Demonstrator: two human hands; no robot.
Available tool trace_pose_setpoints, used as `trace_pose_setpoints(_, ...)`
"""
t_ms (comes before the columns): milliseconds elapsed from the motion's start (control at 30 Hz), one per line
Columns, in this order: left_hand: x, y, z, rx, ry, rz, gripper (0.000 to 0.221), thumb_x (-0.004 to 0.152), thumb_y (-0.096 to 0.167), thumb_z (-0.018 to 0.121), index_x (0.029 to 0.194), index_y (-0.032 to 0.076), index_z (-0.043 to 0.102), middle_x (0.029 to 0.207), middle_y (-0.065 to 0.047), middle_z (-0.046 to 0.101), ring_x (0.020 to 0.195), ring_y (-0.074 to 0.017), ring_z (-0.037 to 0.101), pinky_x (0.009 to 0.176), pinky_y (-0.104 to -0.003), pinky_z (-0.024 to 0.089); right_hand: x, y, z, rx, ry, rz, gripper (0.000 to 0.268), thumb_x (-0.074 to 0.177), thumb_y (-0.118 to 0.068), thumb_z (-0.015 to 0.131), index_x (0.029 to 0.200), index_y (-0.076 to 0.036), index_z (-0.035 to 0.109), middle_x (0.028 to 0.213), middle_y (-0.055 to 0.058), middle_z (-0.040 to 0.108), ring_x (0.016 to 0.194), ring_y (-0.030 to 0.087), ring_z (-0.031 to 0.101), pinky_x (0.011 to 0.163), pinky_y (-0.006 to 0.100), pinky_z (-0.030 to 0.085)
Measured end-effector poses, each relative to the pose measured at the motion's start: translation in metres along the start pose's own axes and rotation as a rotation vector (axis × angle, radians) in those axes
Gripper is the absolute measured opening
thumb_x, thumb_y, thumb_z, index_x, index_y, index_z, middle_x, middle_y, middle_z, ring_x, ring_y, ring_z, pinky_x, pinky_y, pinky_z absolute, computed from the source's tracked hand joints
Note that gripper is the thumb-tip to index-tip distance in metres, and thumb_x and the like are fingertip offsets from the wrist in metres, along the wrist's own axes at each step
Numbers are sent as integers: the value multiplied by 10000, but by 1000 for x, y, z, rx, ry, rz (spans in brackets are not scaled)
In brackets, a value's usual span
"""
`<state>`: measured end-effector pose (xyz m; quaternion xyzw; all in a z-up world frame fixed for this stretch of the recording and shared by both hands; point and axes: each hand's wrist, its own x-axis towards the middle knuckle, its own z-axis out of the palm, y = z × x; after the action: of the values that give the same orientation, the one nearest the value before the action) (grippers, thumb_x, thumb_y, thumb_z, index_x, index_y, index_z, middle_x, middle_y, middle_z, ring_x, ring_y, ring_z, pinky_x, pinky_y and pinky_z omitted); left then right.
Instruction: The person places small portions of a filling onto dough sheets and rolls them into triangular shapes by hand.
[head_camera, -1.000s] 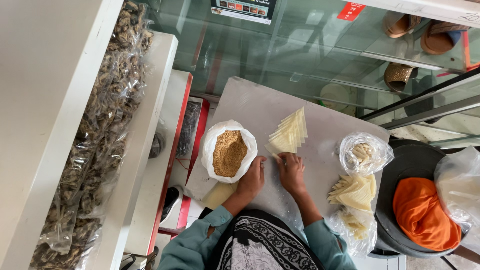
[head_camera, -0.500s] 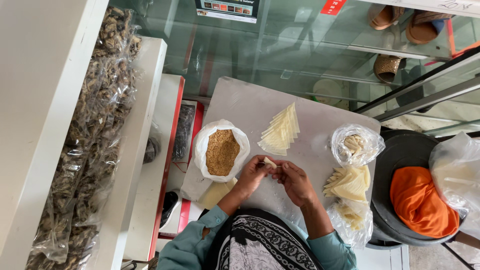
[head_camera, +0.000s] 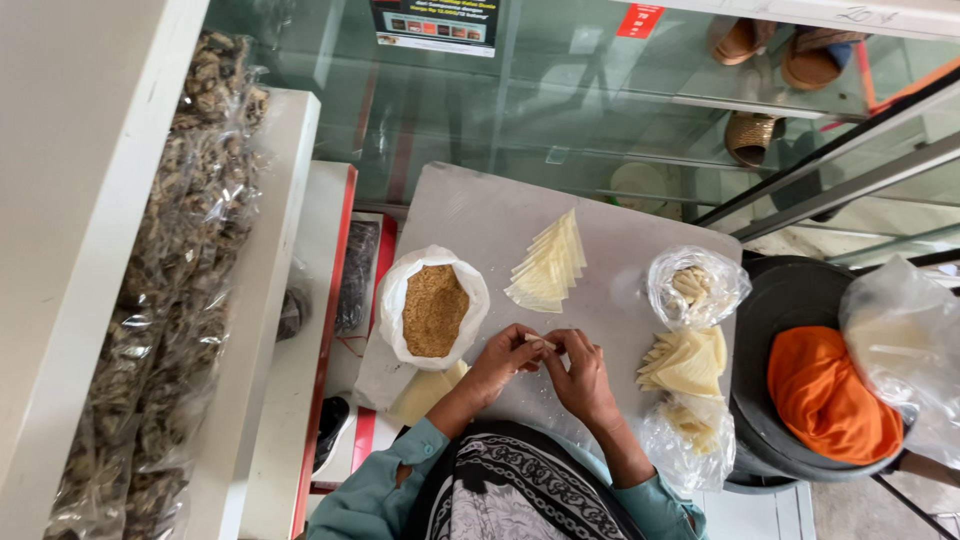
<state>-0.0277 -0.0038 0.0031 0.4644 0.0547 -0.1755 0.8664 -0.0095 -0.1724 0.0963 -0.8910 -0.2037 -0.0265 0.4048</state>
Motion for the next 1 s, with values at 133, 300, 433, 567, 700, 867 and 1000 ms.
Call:
trace_pose_setpoints(133,1,-9,4,337,29,-11,427,943,343,714,1243,80,563,1048,-34,634,888,-114,616,789,-296,547,-6,67,-18,-551,223,-62,163,866,-213,728,973,-91,719,921,69,736,783,212,674,687,435,482)
trace_pose_setpoints(300,6,-4,4,871,312,193,408,952,316,710,1235,40,611,1133,-112,634,918,-225,672,818,-341,571,15,153,-93,-737,478,295,211,1050,-316,735,1068,-111,779,1125,154,633,1074,333,518,924,507,387)
trace_pose_setpoints(433,22,15,10,1180,464,460,400,952,203,680,1278,4,560,1230,-194,557,1050,-369,610,900,-434,518,34,168,-111,-757,469,188,196,1057,-280,731,1182,-132,764,1178,108,598,1136,310,450,957,509,353)
trace_pose_setpoints(567,39,36,21,1356,495,408,386,971,162,623,1284,-42,527,1226,-210,513,1080,-400,573,894,-468,501,45,155,-103,-707,556,117,257,1048,-249,732,1270,-120,744,1190,121,567,1143,316,441,972,496,344)
trace_pose_setpoints(700,53,43,21,1563,534,189,293,969,206,634,1136,-17,543,1145,-181,508,1041,-386,572,882,-503,484,38,116,-49,-578,476,48,126,1022,-181,727,1142,-147,748,1088,71,638,1024,209,519,932,387,409)
trace_pose_setpoints(867,65,35,13,1536,575,170,200,978,173,614,1081,13,553,1136,-170,523,1063,-390,584,886,-489,496,15,30,24,-418,283,-181,126,895,-133,746,1017,-164,756,1059,30,686,948,219,528,839,383,382)
trace_pose_setpoints(1000,66,31,14,1397,546,201,197,927,96,584,1103,18,540,1161,-194,541,1029,-400,628,850,-481,529,9,-3,20,-275,212,-219,220,879,-142,723,1098,-139,740,1094,52,663,1062,263,576,929,422,386)
